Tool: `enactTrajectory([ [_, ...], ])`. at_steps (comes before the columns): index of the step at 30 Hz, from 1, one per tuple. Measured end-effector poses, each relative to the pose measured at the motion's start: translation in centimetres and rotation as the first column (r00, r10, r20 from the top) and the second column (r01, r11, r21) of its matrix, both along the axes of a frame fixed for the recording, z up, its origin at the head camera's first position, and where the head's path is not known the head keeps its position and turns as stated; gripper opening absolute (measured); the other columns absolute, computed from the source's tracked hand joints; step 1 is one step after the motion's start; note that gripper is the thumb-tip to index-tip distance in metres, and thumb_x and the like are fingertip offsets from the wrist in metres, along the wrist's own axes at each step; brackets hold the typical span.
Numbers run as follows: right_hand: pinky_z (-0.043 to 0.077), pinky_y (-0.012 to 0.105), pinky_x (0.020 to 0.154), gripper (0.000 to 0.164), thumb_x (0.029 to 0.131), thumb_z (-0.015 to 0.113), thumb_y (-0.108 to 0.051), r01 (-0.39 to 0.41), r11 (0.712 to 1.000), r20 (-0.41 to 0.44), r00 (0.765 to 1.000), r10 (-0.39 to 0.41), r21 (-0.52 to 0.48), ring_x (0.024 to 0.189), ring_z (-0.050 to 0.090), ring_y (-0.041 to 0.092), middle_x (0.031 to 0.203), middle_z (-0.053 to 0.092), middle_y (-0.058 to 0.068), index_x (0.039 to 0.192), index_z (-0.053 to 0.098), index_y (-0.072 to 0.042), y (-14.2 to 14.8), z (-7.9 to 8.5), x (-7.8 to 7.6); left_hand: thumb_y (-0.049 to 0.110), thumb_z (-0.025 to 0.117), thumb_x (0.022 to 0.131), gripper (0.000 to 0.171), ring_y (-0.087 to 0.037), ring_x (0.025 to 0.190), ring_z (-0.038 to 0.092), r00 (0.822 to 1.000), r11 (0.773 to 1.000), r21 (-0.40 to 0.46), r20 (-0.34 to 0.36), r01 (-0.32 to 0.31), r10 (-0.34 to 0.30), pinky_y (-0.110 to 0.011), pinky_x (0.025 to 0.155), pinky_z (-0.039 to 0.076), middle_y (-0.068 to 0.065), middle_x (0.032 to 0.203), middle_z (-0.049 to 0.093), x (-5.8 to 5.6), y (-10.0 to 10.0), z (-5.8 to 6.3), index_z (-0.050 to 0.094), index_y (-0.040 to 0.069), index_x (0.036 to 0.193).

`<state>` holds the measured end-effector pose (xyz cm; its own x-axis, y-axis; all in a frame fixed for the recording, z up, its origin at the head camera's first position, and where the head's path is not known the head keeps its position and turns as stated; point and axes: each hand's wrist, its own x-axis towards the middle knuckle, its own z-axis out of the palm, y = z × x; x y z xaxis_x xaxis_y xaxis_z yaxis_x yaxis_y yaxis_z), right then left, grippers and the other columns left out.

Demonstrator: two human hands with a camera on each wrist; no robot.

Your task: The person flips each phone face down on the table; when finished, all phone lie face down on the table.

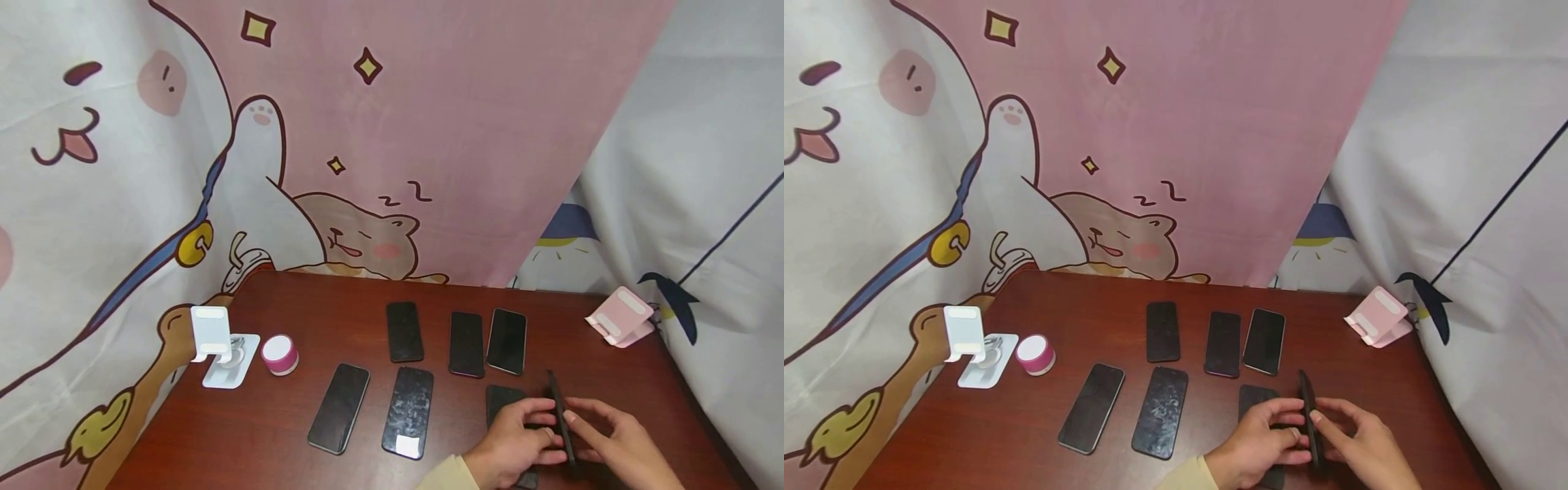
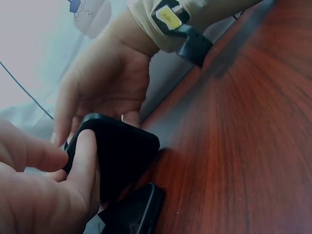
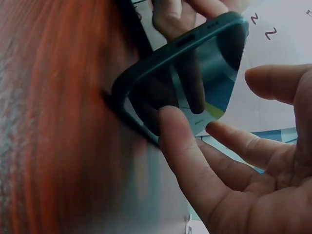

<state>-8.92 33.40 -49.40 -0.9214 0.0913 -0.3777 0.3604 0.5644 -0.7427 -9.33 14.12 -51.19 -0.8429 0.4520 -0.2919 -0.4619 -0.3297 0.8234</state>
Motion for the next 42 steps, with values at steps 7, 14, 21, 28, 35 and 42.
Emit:
enactTrajectory([
  [7, 0.064, 0.035, 0.069, 0.079, 0.100, 0.071, -0.047, -0.021, 0.997, -0.003, 1.000, 0.022, 0.078, 0.099, 0.074, 0.023, 0.126, 0.072, 0.026, 0.149, 0.047, 0.009, -0.5, 0.7, 0.1, -0.020, 0.055, 0.094, 0.054, -0.023, 0.092, 0.070, 0.991, 0.991, 0.004, 0.002, 0.136, -0.136, -0.047, 0.087, 0.065, -0.014, 0.117, 0.063, -0.1, -0.3, -0.4, 0.069, 0.018, 0.130],
  [14, 0.062, 0.031, 0.070, 0.064, 0.096, 0.078, -0.034, -0.051, 0.979, -0.074, 0.995, 0.067, 0.199, 0.097, 0.076, 0.024, 0.114, 0.078, 0.018, 0.138, 0.059, 0.010, -0.3, 1.2, 0.2, -0.018, 0.056, 0.092, 0.047, -0.034, 0.105, 0.073, 0.989, 0.988, -0.037, -0.028, 0.147, -0.148, -0.050, 0.089, 0.064, -0.016, 0.121, 0.067, -0.1, 0.0, -0.8, 0.070, 0.011, 0.126],
  [21, 0.061, 0.026, 0.064, 0.059, 0.097, 0.077, -0.029, -0.016, 0.971, -0.113, 0.993, 0.044, 0.238, 0.089, 0.075, 0.016, 0.111, 0.079, 0.018, 0.139, 0.060, 0.009, 0.2, 2.9, 1.1, -0.016, 0.059, 0.091, 0.039, -0.033, 0.098, 0.073, 0.998, 0.998, -0.024, -0.001, 0.056, -0.056, -0.056, 0.086, 0.063, -0.016, 0.116, 0.065, -0.4, 0.0, -0.6, 0.062, 0.004, 0.124],
  [28, 0.061, 0.024, 0.066, 0.059, 0.096, 0.079, -0.027, -0.001, 0.975, -0.170, 0.985, 0.040, 0.221, 0.085, 0.073, 0.007, 0.117, 0.077, 0.019, 0.141, 0.061, 0.006, -0.4, 4.1, 1.6, -0.017, 0.060, 0.087, 0.045, -0.025, 0.087, 0.063, 1.000, 1.000, 0.014, 0.010, 0.014, -0.015, -0.061, 0.085, 0.062, -0.016, 0.110, 0.060, -0.7, 0.2, -0.5, 0.057, 0.005, 0.126],
  [35, 0.061, 0.023, 0.066, 0.064, 0.097, 0.078, -0.035, 0.009, 0.973, -0.156, 0.987, 0.028, 0.232, 0.088, 0.075, 0.010, 0.121, 0.076, 0.022, 0.142, 0.059, 0.006, 0.0, 3.5, 1.3, -0.016, 0.060, 0.086, 0.048, -0.025, 0.088, 0.062, 0.999, 0.999, 0.017, 0.021, 0.027, -0.027, -0.060, 0.087, 0.062, -0.015, 0.110, 0.059, -0.8, -0.1, -0.5, 0.057, 0.005, 0.129],
  [42, 0.058, 0.031, 0.064, 0.074, 0.094, 0.079, -0.044, 0.059, 0.962, -0.071, 0.997, -0.041, 0.267, 0.087, 0.074, 0.021, 0.104, 0.078, 0.017, 0.138, 0.058, 0.013, 1.1, 1.2, 0.5, -0.010, 0.065, 0.092, 0.045, -0.024, 0.090, 0.068, 0.998, 0.996, -0.071, -0.029, 0.057, -0.059, -0.051, 0.085, 0.065, -0.012, 0.108, 0.064, -1.0, -0.7, -0.4, 0.060, 0.002, 0.135],
])
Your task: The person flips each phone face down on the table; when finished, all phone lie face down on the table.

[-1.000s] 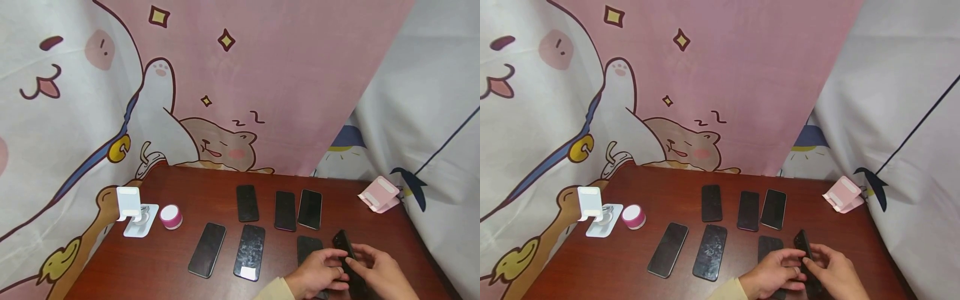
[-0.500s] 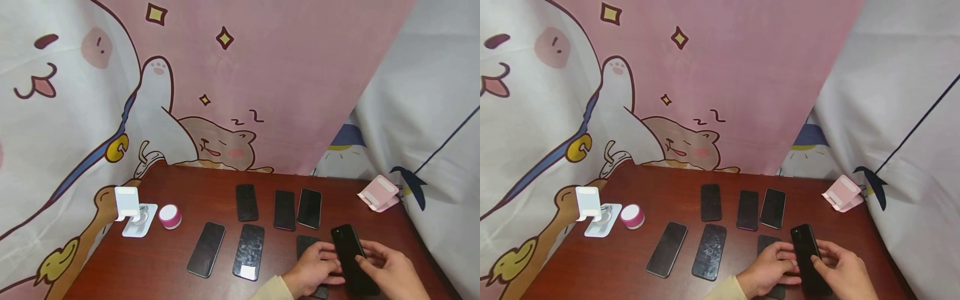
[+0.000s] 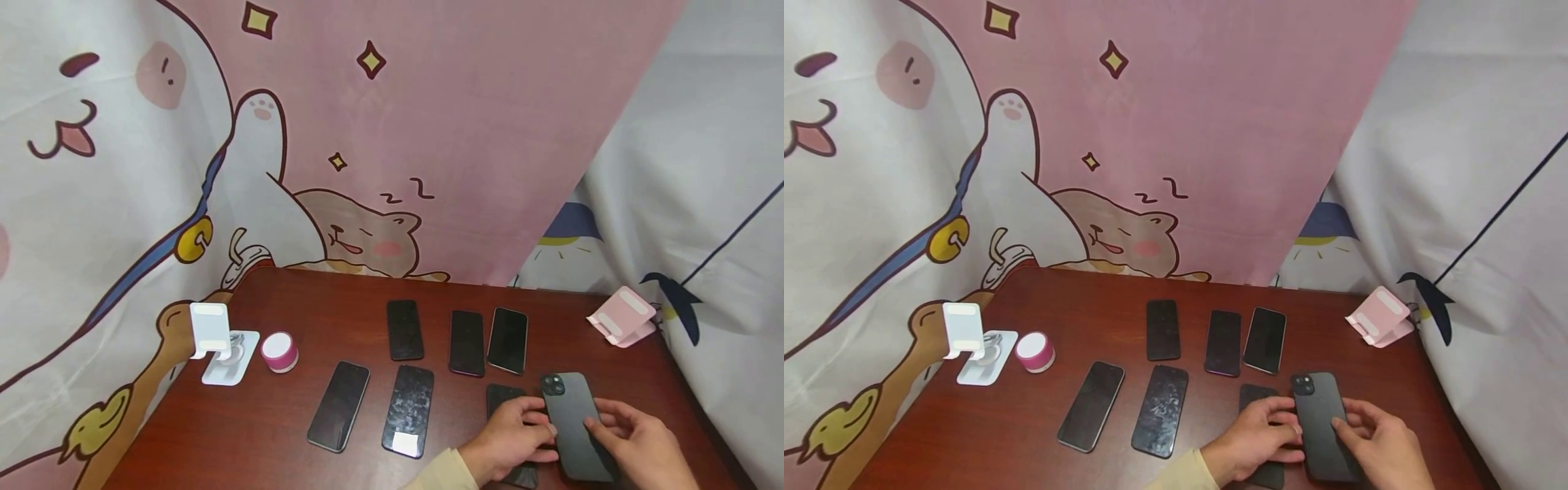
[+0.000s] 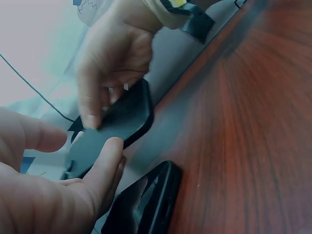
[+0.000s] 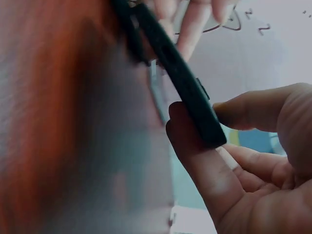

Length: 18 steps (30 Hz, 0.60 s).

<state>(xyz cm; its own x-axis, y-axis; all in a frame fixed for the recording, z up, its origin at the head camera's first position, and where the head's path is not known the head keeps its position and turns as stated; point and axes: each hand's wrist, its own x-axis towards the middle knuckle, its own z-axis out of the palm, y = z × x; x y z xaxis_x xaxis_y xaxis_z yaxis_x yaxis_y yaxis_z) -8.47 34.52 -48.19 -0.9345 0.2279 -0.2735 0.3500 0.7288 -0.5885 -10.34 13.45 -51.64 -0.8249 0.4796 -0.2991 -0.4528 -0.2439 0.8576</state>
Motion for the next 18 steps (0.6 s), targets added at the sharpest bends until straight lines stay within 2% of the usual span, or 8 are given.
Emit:
enactTrajectory([
  [5, 0.056, 0.033, 0.060, 0.073, 0.092, 0.082, -0.038, 0.068, 0.997, 0.057, 0.996, -0.067, -0.018, 0.077, 0.069, 0.016, 0.097, 0.077, 0.014, 0.136, 0.057, 0.015, 0.3, -1.5, 0.0, -0.006, 0.066, 0.095, 0.044, -0.028, 0.101, 0.074, 0.998, 0.996, -0.069, -0.015, 0.056, -0.058, -0.047, 0.086, 0.065, -0.012, 0.113, 0.068, -0.1, -0.4, 0.3, 0.061, 0.000, 0.138],
  [9, 0.057, 0.034, 0.057, 0.070, 0.091, 0.083, -0.032, 0.106, 0.994, 0.078, 0.992, -0.103, -0.026, 0.071, 0.068, 0.015, 0.095, 0.077, 0.015, 0.135, 0.056, 0.017, 0.2, -2.2, 0.2, 0.000, 0.067, 0.096, 0.044, -0.031, 0.107, 0.075, 0.991, 0.981, -0.149, -0.030, 0.122, -0.128, -0.048, 0.085, 0.065, -0.015, 0.121, 0.072, -0.2, -0.7, 0.8, 0.061, 0.000, 0.139],
  [13, 0.060, 0.035, 0.058, 0.069, 0.091, 0.083, -0.032, 0.089, 0.996, 0.082, 0.993, -0.088, -0.017, 0.070, 0.070, 0.016, 0.092, 0.077, 0.014, 0.134, 0.057, 0.017, 0.4, -2.5, 0.1, 0.005, 0.069, 0.097, 0.046, -0.031, 0.107, 0.076, 0.979, 0.957, -0.224, -0.048, 0.184, -0.199, -0.050, 0.085, 0.065, -0.016, 0.126, 0.073, -0.5, -1.0, 1.4, 0.060, 0.002, 0.142],
  [18, 0.057, 0.034, 0.058, 0.069, 0.091, 0.084, -0.036, 0.052, 0.999, 0.086, 0.995, -0.052, 0.000, 0.068, 0.068, 0.016, 0.087, 0.077, 0.007, 0.132, 0.060, 0.015, 0.7, -2.7, -0.2, 0.008, 0.070, 0.098, 0.048, -0.032, 0.105, 0.077, 0.967, 0.938, -0.264, -0.056, 0.225, -0.248, -0.048, 0.086, 0.065, -0.016, 0.125, 0.075, -0.8, -1.0, 1.7, 0.058, 0.003, 0.144],
])
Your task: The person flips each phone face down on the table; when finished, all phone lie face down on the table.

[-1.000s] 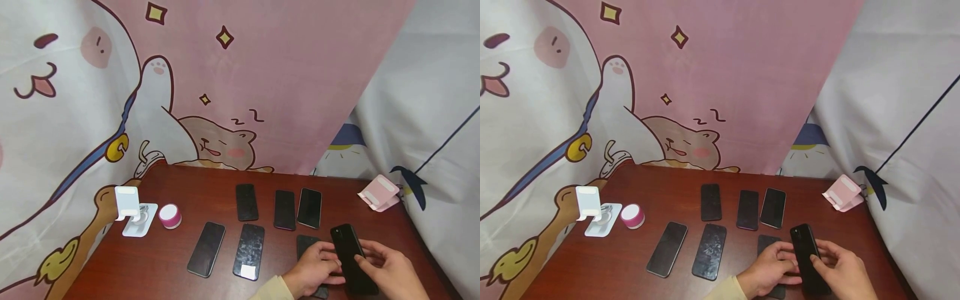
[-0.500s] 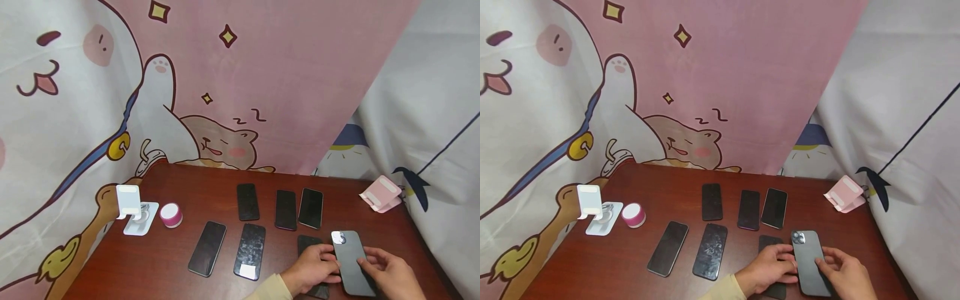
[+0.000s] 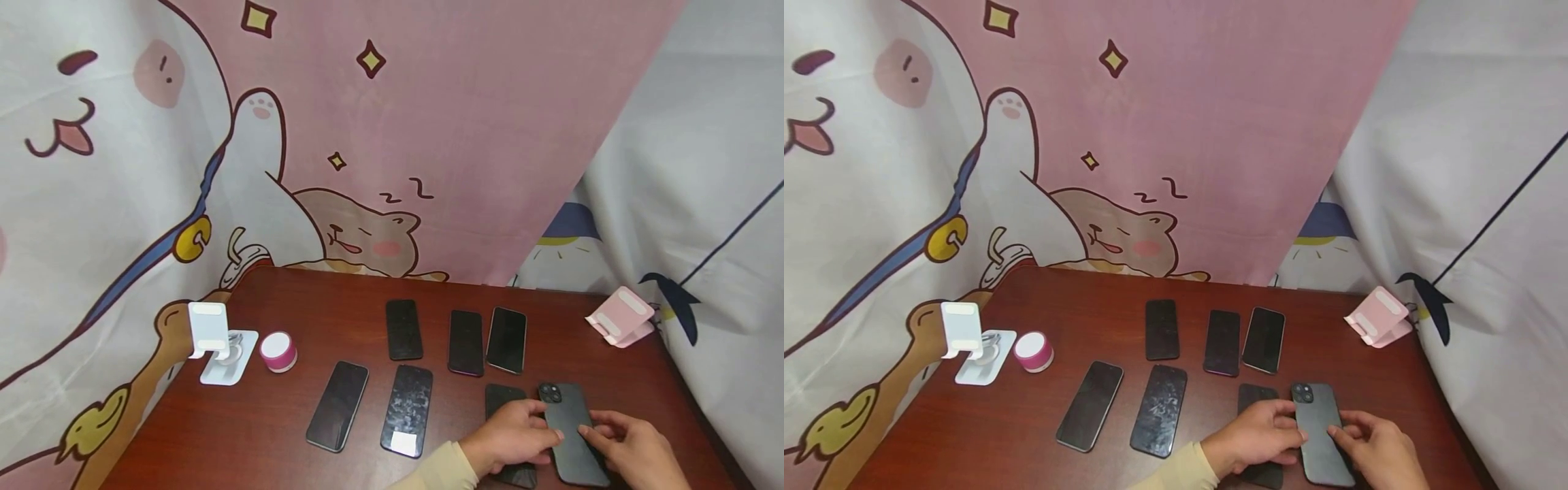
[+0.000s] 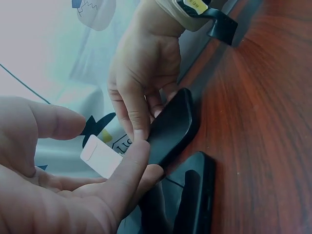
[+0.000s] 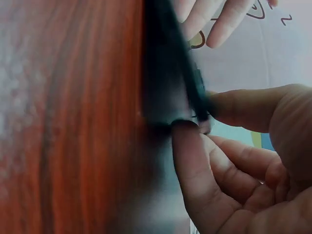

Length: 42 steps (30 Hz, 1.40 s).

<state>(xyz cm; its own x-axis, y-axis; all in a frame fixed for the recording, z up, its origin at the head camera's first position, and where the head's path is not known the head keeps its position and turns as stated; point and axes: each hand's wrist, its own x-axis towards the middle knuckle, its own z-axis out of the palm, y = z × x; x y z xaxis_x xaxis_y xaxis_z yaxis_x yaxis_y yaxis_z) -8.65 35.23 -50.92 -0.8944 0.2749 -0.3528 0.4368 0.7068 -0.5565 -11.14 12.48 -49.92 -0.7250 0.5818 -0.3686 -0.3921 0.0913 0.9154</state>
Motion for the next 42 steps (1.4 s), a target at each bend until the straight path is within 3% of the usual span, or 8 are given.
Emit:
enactTrajectory([
  [5, 0.051, 0.032, 0.056, 0.066, 0.090, 0.083, -0.040, -0.029, 0.998, 0.003, 1.000, 0.029, 0.047, 0.066, 0.064, 0.015, 0.083, 0.075, -0.002, 0.128, 0.065, 0.012, 0.0, -0.1, -0.2, 0.008, 0.070, 0.097, 0.047, -0.032, 0.106, 0.077, 1.000, 1.000, -0.005, 0.000, 0.003, -0.003, -0.046, 0.088, 0.065, -0.019, 0.127, 0.073, 0.0, -0.1, 0.1, 0.059, 0.003, 0.142],
  [11, 0.063, 0.034, 0.061, 0.057, 0.091, 0.084, -0.030, -0.008, 1.000, 0.023, 1.000, 0.008, -0.008, 0.068, 0.071, 0.014, 0.083, 0.071, 0.002, 0.123, 0.066, 0.013, 0.2, -0.4, -0.3, 0.007, 0.070, 0.097, 0.047, -0.033, 0.109, 0.076, 1.000, 1.000, 0.017, -0.007, -0.014, 0.015, -0.047, 0.091, 0.064, -0.025, 0.132, 0.070, 0.1, -0.2, 0.0, 0.057, 0.001, 0.143],
  [16, 0.065, 0.036, 0.063, 0.061, 0.089, 0.085, -0.029, 0.023, 0.998, 0.039, 0.999, -0.020, -0.061, 0.072, 0.074, 0.016, 0.083, 0.071, 0.004, 0.125, 0.064, 0.015, 0.5, -0.6, -0.3, 0.006, 0.071, 0.097, 0.046, -0.032, 0.109, 0.076, 1.000, 0.999, 0.025, 0.004, -0.025, 0.025, -0.048, 0.091, 0.064, -0.024, 0.134, 0.069, 0.1, -0.3, -0.1, 0.058, 0.002, 0.141],
  [25, 0.061, 0.032, 0.059, 0.067, 0.093, 0.080, -0.044, -0.057, 0.998, -0.043, 0.997, 0.058, 0.009, 0.069, 0.073, 0.016, 0.088, 0.075, 0.002, 0.127, 0.065, 0.013, 0.2, 1.2, -0.2, 0.003, 0.069, 0.097, 0.038, -0.033, 0.110, 0.074, 0.996, 0.991, 0.100, 0.023, -0.094, 0.092, -0.049, 0.089, 0.064, -0.015, 0.128, 0.071, -0.4, -0.9, -0.2, 0.061, 0.002, 0.135],
  [29, 0.056, 0.030, 0.057, 0.067, 0.096, 0.075, -0.047, -0.097, 0.994, -0.072, 0.992, 0.100, 0.045, 0.068, 0.070, 0.014, 0.087, 0.075, 0.002, 0.128, 0.064, 0.011, -1.0, 1.9, -0.6, 0.005, 0.069, 0.098, 0.037, -0.029, 0.110, 0.074, 0.992, 0.986, 0.107, -0.002, -0.128, 0.129, -0.044, 0.088, 0.065, -0.011, 0.124, 0.071, -0.9, -1.8, 0.1, 0.063, 0.003, 0.134],
  [36, 0.052, 0.025, 0.055, 0.049, 0.097, 0.077, -0.037, -0.143, 0.986, -0.182, 0.971, 0.156, 0.082, 0.065, 0.069, 0.011, 0.087, 0.078, 0.001, 0.124, 0.072, 0.003, -3.4, 2.0, -1.3, 0.005, 0.069, 0.096, 0.034, -0.015, 0.099, 0.071, 0.973, 0.976, 0.064, -0.090, -0.207, 0.212, -0.040, 0.081, 0.065, -0.009, 0.117, 0.073, -1.4, -3.5, 0.4, 0.067, 0.005, 0.130],
  [42, 0.057, 0.024, 0.057, 0.042, 0.095, 0.079, -0.029, -0.164, 0.986, -0.213, 0.963, 0.163, 0.014, 0.070, 0.073, 0.010, 0.094, 0.079, 0.004, 0.123, 0.073, 0.002, -5.2, 1.8, -1.7, 0.003, 0.068, 0.093, 0.038, -0.010, 0.090, 0.067, 0.960, 0.970, 0.052, -0.140, -0.236, 0.241, -0.031, 0.075, 0.061, -0.008, 0.112, 0.073, -1.6, -5.1, -0.1, 0.066, 0.001, 0.131],
])
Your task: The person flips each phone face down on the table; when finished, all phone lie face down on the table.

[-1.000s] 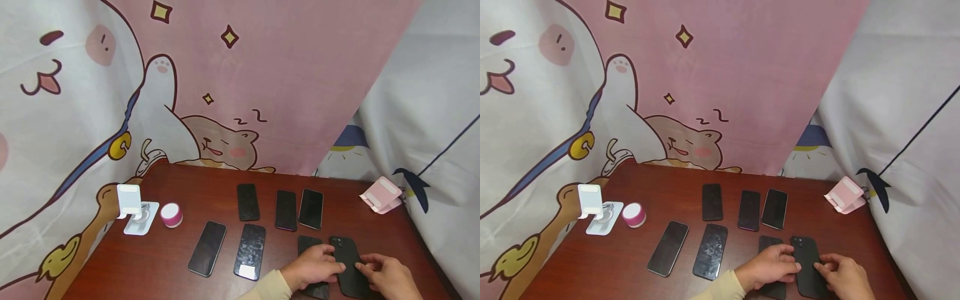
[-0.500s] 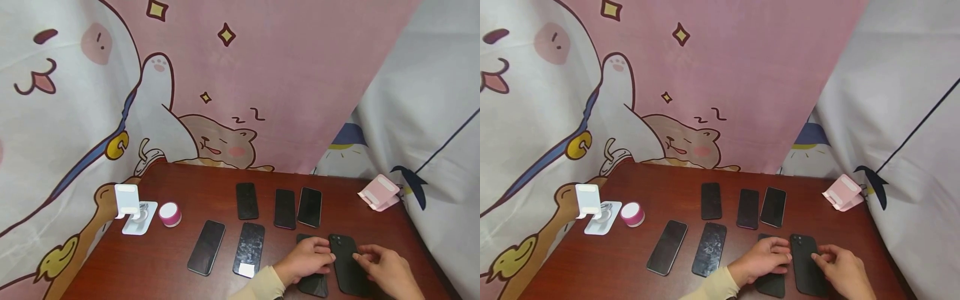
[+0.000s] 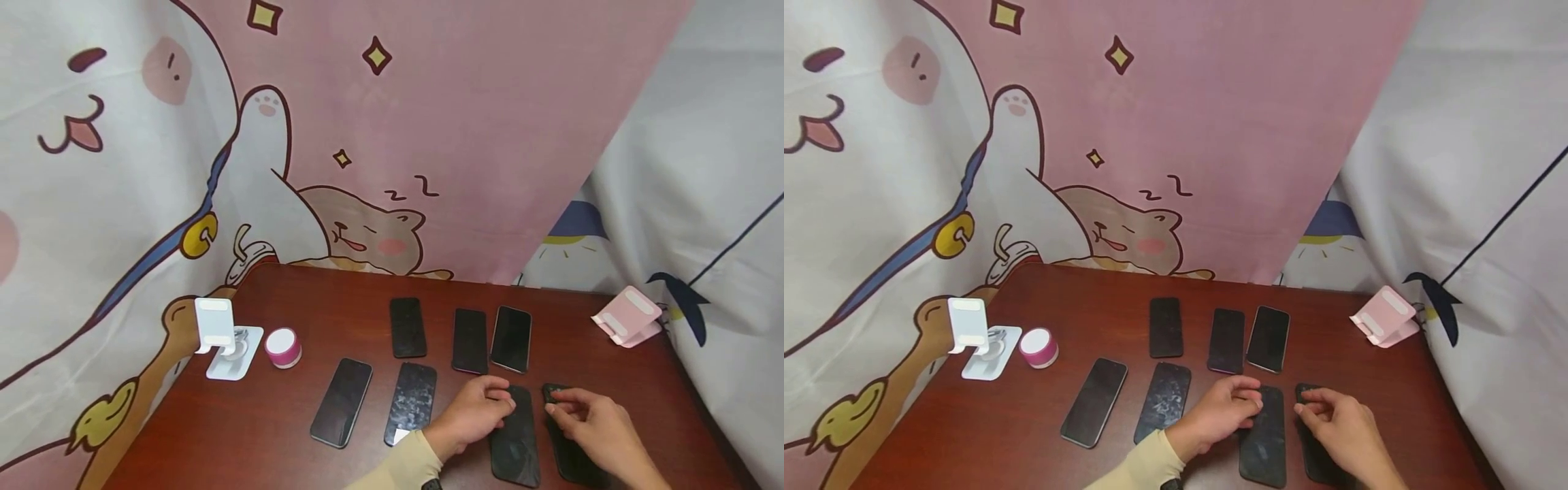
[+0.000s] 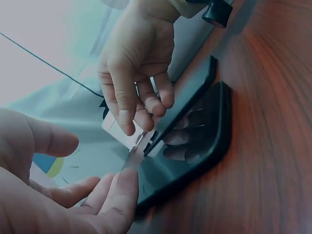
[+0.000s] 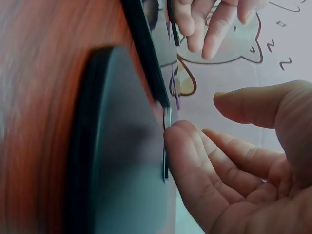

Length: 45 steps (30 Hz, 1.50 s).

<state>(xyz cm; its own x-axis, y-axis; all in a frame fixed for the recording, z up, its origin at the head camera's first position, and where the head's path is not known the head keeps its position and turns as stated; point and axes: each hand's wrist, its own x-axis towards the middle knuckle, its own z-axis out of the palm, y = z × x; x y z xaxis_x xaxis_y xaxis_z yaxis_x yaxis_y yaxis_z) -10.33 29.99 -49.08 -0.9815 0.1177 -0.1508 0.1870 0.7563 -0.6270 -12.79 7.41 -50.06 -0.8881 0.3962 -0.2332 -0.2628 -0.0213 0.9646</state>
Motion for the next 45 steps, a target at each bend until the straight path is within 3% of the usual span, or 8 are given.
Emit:
enactTrajectory([
  [7, 0.061, 0.027, 0.060, 0.048, 0.094, 0.081, -0.032, -0.018, 0.997, 0.055, 0.998, 0.022, -0.077, 0.072, 0.075, 0.013, 0.108, 0.079, 0.011, 0.128, 0.071, 0.001, -1.4, -0.5, -0.1, 0.004, 0.071, 0.094, 0.035, -0.013, 0.090, 0.066, 1.000, 0.998, -0.056, -0.011, -0.019, 0.018, -0.034, 0.076, 0.062, -0.006, 0.109, 0.069, 0.1, -1.1, -0.5, 0.066, -0.001, 0.128],
  [14, 0.064, 0.033, 0.063, 0.055, 0.093, 0.082, -0.029, -0.013, 0.990, 0.118, 0.993, 0.030, -0.142, 0.081, 0.077, 0.017, 0.118, 0.076, 0.021, 0.132, 0.067, 0.006, -2.7, -1.0, -0.1, 0.007, 0.073, 0.095, 0.036, -0.017, 0.091, 0.068, 1.000, 0.993, -0.114, -0.006, 0.009, -0.010, -0.039, 0.077, 0.063, -0.008, 0.111, 0.068, 0.4, -1.9, -0.5, 0.064, -0.001, 0.129],
  [19, 0.063, 0.031, 0.062, 0.060, 0.091, 0.083, -0.028, -0.027, 0.991, 0.110, 0.993, 0.042, -0.132, 0.079, 0.075, 0.016, 0.111, 0.077, 0.013, 0.137, 0.063, 0.005, -3.3, -1.0, -0.1, 0.011, 0.074, 0.096, 0.039, -0.020, 0.093, 0.071, 1.000, 0.990, -0.141, 0.020, 0.023, -0.020, -0.044, 0.080, 0.065, -0.010, 0.114, 0.069, 0.4, -2.5, -0.3, 0.064, 0.000, 0.132],
  [30, 0.064, 0.031, 0.064, 0.061, 0.092, 0.083, -0.027, -0.020, 0.990, 0.108, 0.993, 0.036, -0.143, 0.086, 0.073, 0.016, 0.123, 0.072, 0.019, 0.139, 0.061, 0.006, -3.6, -1.2, 0.0, 0.005, 0.072, 0.096, 0.039, -0.024, 0.104, 0.070, 0.997, 0.998, -0.057, 0.067, -0.029, 0.033, -0.052, 0.088, 0.064, -0.014, 0.117, 0.068, 0.7, -2.3, -0.4, 0.063, -0.002, 0.133],
  [37, 0.061, 0.028, 0.061, 0.063, 0.089, 0.085, -0.030, -0.035, 0.994, 0.079, 0.996, 0.043, -0.105, 0.083, 0.072, 0.014, 0.106, 0.077, 0.007, 0.138, 0.063, 0.002, -3.9, -1.0, -0.1, 0.002, 0.068, 0.096, 0.043, -0.021, 0.102, 0.069, 0.992, 0.995, 0.043, 0.099, -0.086, 0.082, -0.052, 0.090, 0.063, -0.014, 0.116, 0.066, 0.6, -2.3, -0.9, 0.057, -0.005, 0.137],
  [45, 0.059, 0.025, 0.063, 0.062, 0.087, 0.086, -0.036, -0.073, 0.996, 0.024, 0.997, 0.075, -0.057, 0.098, 0.075, 0.020, 0.127, 0.074, 0.017, 0.136, 0.067, -0.002, -4.1, -0.7, 0.0, -0.003, 0.066, 0.094, 0.044, -0.017, 0.092, 0.064, 0.985, 0.982, 0.134, 0.121, -0.135, 0.119, -0.041, 0.085, 0.065, -0.015, 0.114, 0.065, 0.4, -2.5, -1.1, 0.055, -0.007, 0.137],
])
